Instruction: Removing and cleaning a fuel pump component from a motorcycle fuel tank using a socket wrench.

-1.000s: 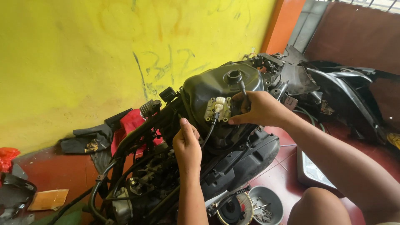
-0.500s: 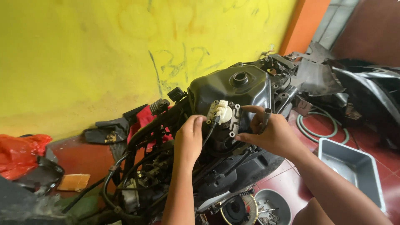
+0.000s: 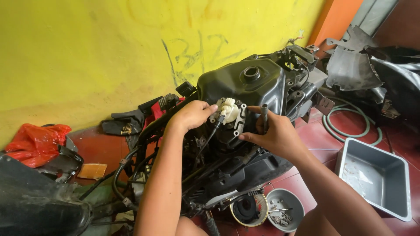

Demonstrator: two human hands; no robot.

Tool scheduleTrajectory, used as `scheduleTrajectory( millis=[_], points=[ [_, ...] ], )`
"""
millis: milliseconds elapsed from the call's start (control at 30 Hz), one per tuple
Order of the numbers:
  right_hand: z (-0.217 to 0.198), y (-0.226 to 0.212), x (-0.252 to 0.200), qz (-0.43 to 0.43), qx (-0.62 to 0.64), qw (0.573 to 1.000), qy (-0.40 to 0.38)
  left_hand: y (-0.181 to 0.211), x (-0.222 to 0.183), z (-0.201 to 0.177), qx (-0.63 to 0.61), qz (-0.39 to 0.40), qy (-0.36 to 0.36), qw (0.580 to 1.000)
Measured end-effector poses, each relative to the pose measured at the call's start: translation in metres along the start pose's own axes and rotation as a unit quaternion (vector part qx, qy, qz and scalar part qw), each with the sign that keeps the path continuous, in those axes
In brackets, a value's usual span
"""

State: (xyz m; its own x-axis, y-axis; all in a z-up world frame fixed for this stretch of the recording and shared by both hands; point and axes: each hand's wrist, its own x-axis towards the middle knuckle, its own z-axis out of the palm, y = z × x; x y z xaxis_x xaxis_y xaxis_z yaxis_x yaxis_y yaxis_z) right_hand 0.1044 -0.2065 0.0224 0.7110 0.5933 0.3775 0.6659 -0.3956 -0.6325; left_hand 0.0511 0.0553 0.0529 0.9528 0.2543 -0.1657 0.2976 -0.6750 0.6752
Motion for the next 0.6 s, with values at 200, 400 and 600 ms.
scheduleTrajectory(
  millis=[200, 400, 600],
  points=[
    [-0.002, -0.004, 0.002, -0.009, 0.019, 1.000, -0.004, -0.022, 0.024, 0.001, -0.065, 0.005, -0.038, 0.997],
    [0.000, -0.006, 0.001, -0.029, -0.004, 1.000, 0.008, 0.004, 0.006, -0.002, 0.000, -0.008, -0.025, 1.000],
    [0.001, 0.000, 0.000, -0.030, 0.021, 0.999, 0.008, 0.001, 0.025, -0.005, 0.027, -0.013, -0.035, 0.999]
  ],
)
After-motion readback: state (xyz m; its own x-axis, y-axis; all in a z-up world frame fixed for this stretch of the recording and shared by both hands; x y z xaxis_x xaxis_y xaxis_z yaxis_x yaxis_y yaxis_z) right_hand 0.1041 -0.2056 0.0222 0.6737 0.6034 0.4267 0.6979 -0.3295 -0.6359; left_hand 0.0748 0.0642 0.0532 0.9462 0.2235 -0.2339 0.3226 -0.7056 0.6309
